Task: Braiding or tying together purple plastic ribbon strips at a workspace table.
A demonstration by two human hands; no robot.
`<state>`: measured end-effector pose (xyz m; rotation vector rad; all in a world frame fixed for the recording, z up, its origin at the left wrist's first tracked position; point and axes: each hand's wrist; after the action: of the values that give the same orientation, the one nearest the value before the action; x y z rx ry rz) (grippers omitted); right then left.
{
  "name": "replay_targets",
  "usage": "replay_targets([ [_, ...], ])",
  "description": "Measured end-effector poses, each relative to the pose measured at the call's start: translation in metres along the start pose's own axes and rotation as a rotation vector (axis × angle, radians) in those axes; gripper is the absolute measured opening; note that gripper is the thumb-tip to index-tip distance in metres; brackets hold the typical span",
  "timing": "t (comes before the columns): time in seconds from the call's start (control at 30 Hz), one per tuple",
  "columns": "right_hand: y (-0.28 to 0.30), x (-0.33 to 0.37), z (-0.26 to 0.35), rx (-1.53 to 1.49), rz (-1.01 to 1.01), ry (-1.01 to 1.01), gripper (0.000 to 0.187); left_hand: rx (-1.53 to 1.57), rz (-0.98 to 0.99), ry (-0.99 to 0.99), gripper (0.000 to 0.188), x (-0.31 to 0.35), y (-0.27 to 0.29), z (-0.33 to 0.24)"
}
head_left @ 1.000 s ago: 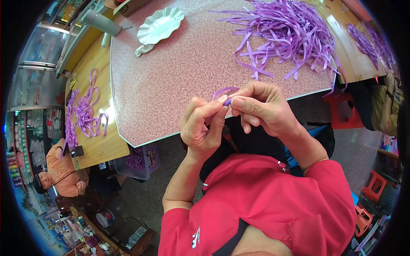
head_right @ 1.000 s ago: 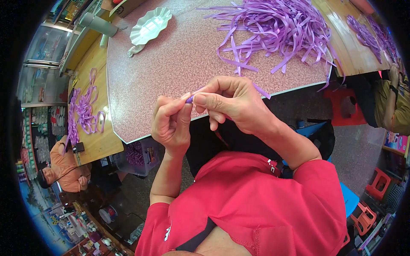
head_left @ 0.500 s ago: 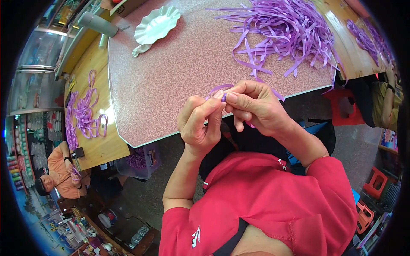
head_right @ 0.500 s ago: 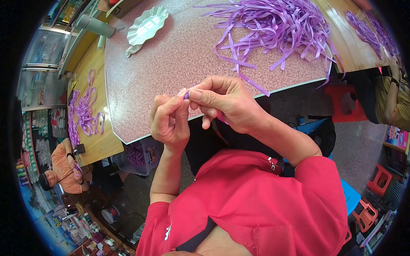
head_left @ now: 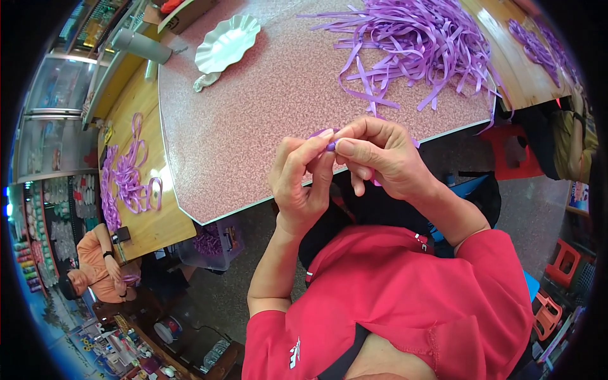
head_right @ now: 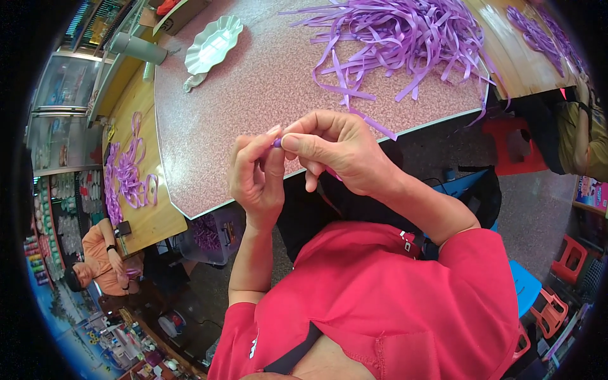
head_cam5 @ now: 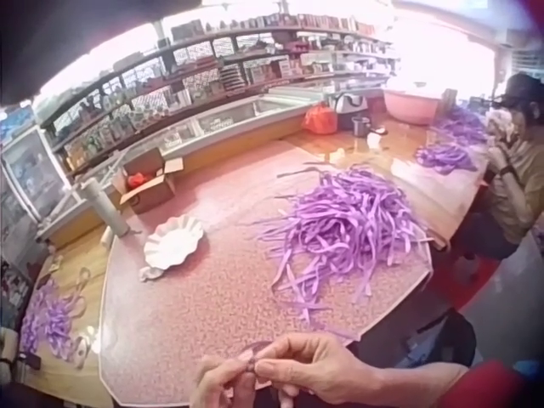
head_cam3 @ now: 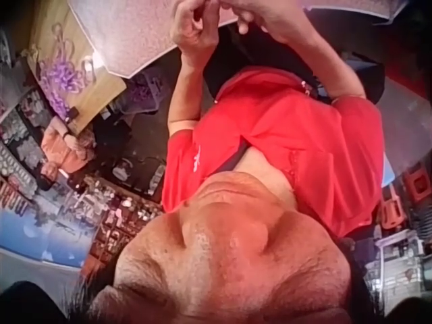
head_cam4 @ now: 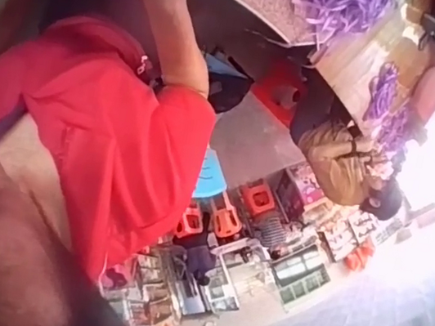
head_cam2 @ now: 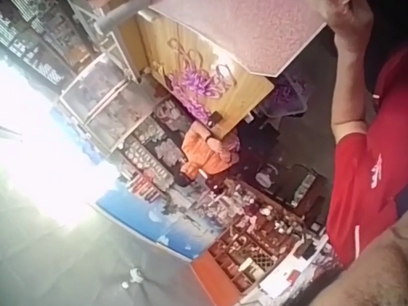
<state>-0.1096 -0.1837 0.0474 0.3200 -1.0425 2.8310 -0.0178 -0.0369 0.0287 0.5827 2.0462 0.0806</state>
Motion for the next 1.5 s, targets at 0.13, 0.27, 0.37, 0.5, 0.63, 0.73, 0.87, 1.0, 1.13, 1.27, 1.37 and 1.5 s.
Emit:
replay_targets([
  [0.13, -0.006, 0.003, 0.0, 0.048, -0.014, 0.049, 0.015, 0.105, 0.037, 0.062, 0.025, 0.006, -0.003, -0.001],
  [0.27, -0.008, 0.004, 0.0, 0.124, -0.038, 0.101, 0.016, 0.19, 0.023, 0.05, 0.02, 0.003, -0.003, 0.0],
  [0.37, -0.008, 0.005, -0.006, 0.226, -0.041, 0.185, 0.014, 0.115, 0.093, -0.025, 0.014, -0.001, 0.001, 0.004],
  [0.5, -0.005, 0.0, -0.01, 0.288, 0.023, 0.371, 0.014, 0.089, 0.113, -0.018, 0.014, 0.004, 0.004, 0.005],
  [0.63, -0.005, -0.003, -0.009, 0.396, 0.059, 0.474, 0.011, 0.132, -0.029, -0.063, 0.015, 0.007, -0.003, 0.002],
  [0.73, -0.002, -0.008, -0.012, 0.496, 0.062, 0.631, 0.015, 0.172, -0.106, -0.03, 0.02, 0.008, -0.011, 0.0],
  [0.87, 0.003, -0.015, -0.011, 0.697, 0.033, 0.863, 0.018, 0.196, -0.131, 0.072, 0.023, 0.011, -0.018, -0.005],
  [1.0, 0.005, -0.02, -0.014, 0.651, 0.04, 0.797, 0.017, 0.18, -0.113, 0.117, 0.023, 0.008, -0.016, -0.003],
  [1.13, 0.0, -0.013, -0.005, 0.69, -0.001, 0.708, 0.018, 0.225, -0.068, 0.155, 0.024, 0.003, -0.009, 0.0],
  [1.27, -0.003, -0.006, 0.0, 0.611, 0.018, 0.533, 0.019, 0.139, -0.008, 0.052, 0.019, 0.001, -0.001, 0.004],
  [1.37, -0.005, -0.006, -0.001, 0.417, 0.023, 0.422, 0.018, 0.114, 0.02, -0.042, 0.019, -0.002, 0.001, 0.004],
  [1.5, -0.008, -0.002, 0.0, 0.522, 0.013, 0.438, 0.017, 0.093, -0.008, -0.089, 0.021, -0.003, 0.0, 0.005],
])
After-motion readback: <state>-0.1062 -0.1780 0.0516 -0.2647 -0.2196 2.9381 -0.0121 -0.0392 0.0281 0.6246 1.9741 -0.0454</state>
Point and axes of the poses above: each hand's wrist, its own x-axis away from the middle knuckle, its own y-axis out of the back of the hand, z = x × y, and after that the axes turned 10 degrees about -y, right-handed
